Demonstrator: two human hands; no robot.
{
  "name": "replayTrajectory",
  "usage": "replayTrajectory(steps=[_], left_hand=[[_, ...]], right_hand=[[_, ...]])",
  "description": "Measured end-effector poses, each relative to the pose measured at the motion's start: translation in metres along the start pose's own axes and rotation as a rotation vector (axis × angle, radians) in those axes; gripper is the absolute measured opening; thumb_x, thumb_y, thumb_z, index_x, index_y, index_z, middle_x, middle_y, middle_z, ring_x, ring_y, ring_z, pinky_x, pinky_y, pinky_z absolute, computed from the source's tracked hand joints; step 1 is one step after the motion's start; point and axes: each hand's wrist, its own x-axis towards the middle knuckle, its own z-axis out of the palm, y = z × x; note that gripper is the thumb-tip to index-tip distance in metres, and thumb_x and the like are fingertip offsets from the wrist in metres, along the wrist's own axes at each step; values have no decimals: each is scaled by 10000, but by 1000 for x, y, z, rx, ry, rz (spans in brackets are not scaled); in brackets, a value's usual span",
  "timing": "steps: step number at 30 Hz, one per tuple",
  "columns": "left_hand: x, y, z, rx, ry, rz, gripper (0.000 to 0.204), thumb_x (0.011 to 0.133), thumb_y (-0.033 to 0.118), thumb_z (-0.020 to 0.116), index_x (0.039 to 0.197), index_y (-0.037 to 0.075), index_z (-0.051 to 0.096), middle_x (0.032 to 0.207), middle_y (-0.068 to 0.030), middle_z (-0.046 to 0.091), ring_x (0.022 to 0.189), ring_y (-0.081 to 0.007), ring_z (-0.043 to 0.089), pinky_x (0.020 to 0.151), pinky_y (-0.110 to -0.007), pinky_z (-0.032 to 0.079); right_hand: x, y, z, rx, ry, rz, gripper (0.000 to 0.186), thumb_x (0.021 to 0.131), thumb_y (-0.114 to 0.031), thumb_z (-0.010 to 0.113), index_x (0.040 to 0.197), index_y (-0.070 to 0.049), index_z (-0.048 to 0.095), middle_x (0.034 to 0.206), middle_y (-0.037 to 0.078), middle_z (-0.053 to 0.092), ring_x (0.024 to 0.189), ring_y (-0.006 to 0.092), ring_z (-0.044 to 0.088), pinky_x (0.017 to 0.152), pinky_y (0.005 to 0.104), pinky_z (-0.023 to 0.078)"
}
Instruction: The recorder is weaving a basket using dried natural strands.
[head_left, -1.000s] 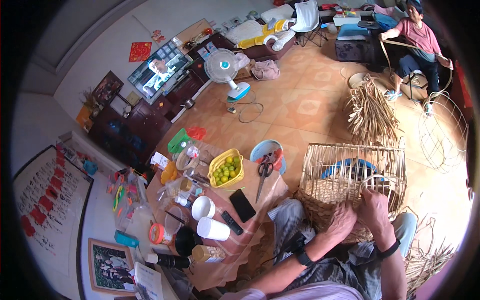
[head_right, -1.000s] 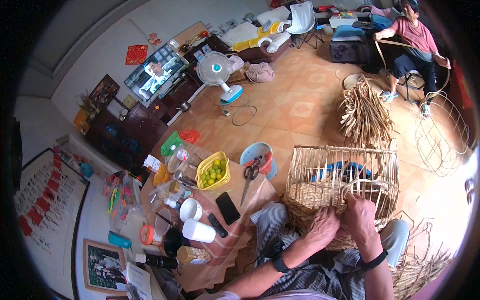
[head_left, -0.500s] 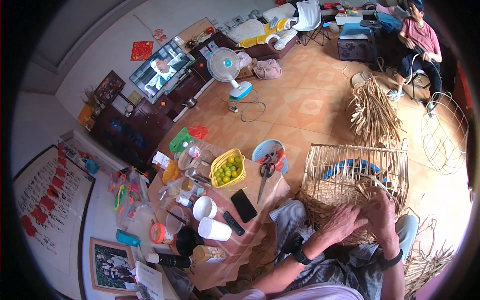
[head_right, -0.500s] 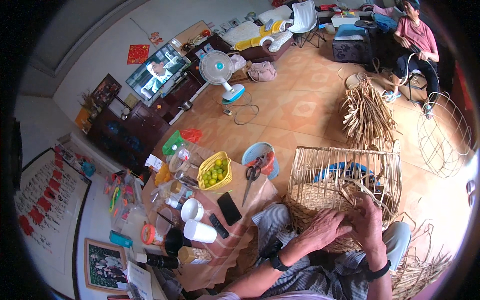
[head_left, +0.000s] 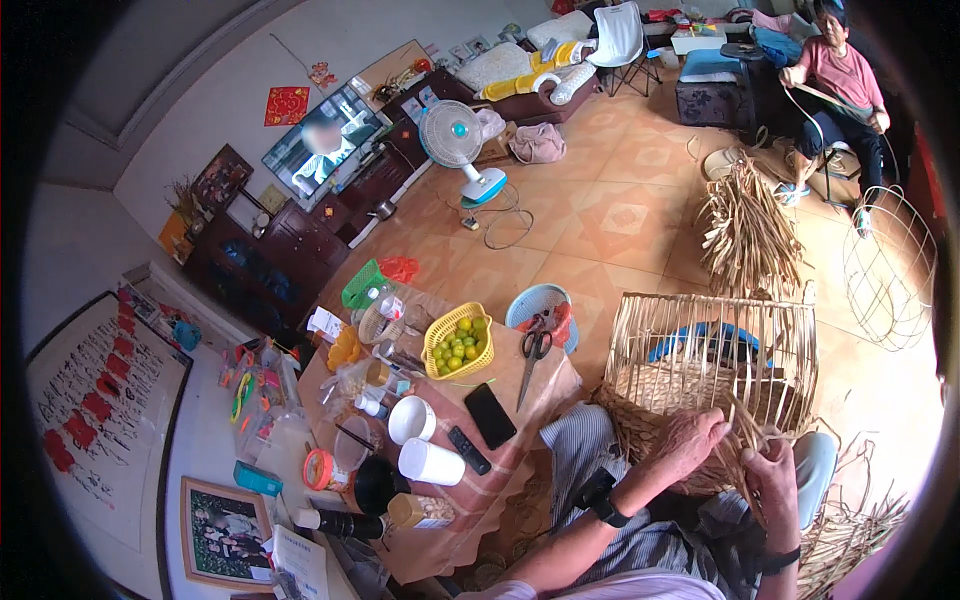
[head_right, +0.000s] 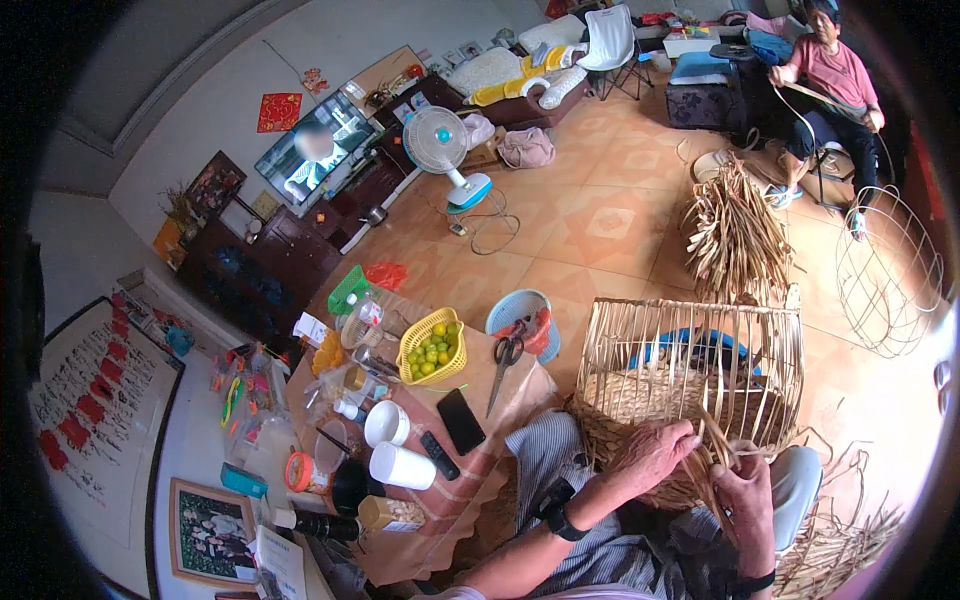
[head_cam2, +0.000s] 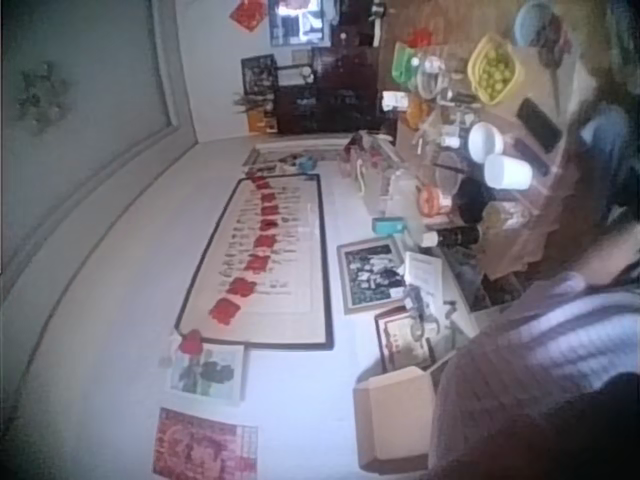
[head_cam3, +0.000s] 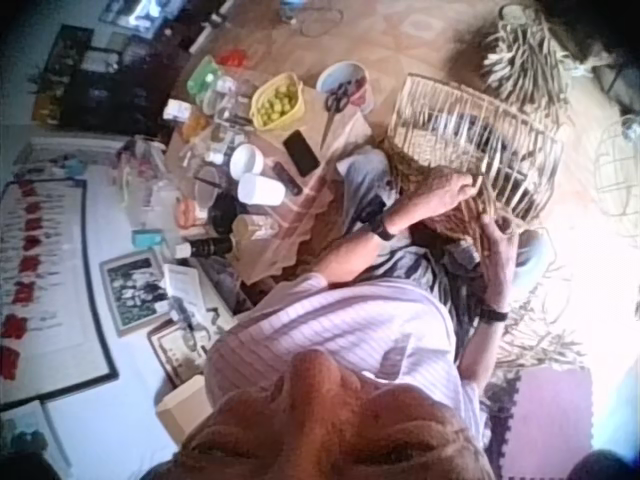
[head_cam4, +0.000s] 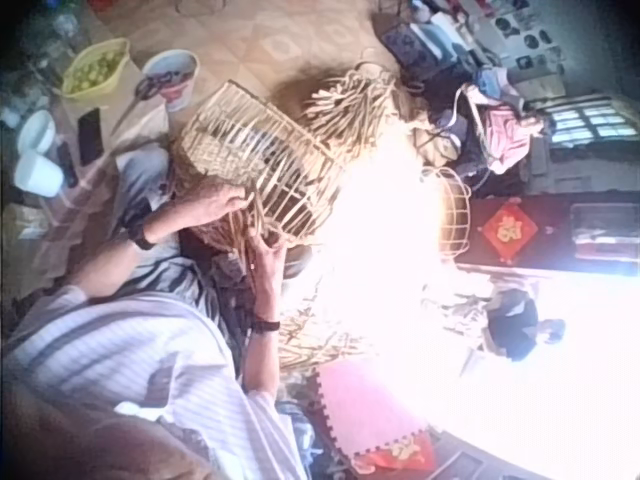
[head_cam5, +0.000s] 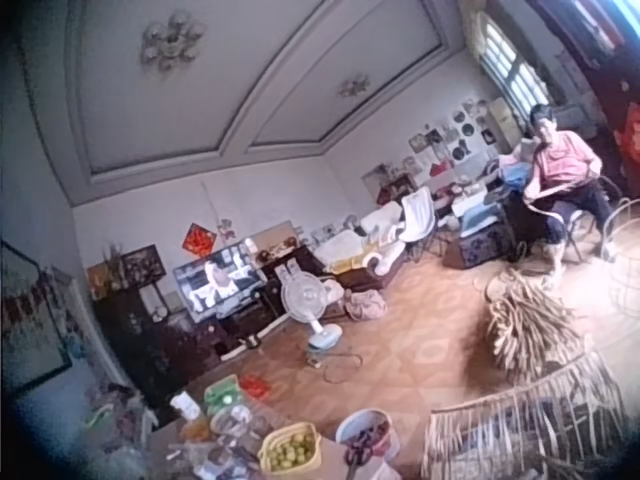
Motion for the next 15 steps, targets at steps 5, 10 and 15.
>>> replayTrajectory(steps=[5,10,15], left_hand=[[-4,-4,3,-144,93,28,283,1014,286,606,930,20,559,770,-228,609,780,-430,641,675,-504,480],[-3,-3,1,-120,57,32,268,1014,290,606,944,33,578,764,-218,606,771,-412,639,678,-496,478],[1,-6,8,-41,49,112,348,1025,325,580,857,21,577,739,-221,595,770,-418,623,691,-511,472]], right_hand=[[35,-31,36,-1069,-126,-516,205,907,-30,740,1057,3,604,813,-11,608,713,152,587,668,274,486],[37,-50,6,-238,72,-102,182,1052,-236,561,1010,-83,649,660,-56,572,485,14,402,449,191,285],[-1,0,15,-454,-26,37,176,995,-235,690,926,-75,705,703,-100,519,603,10,410,522,209,319]])
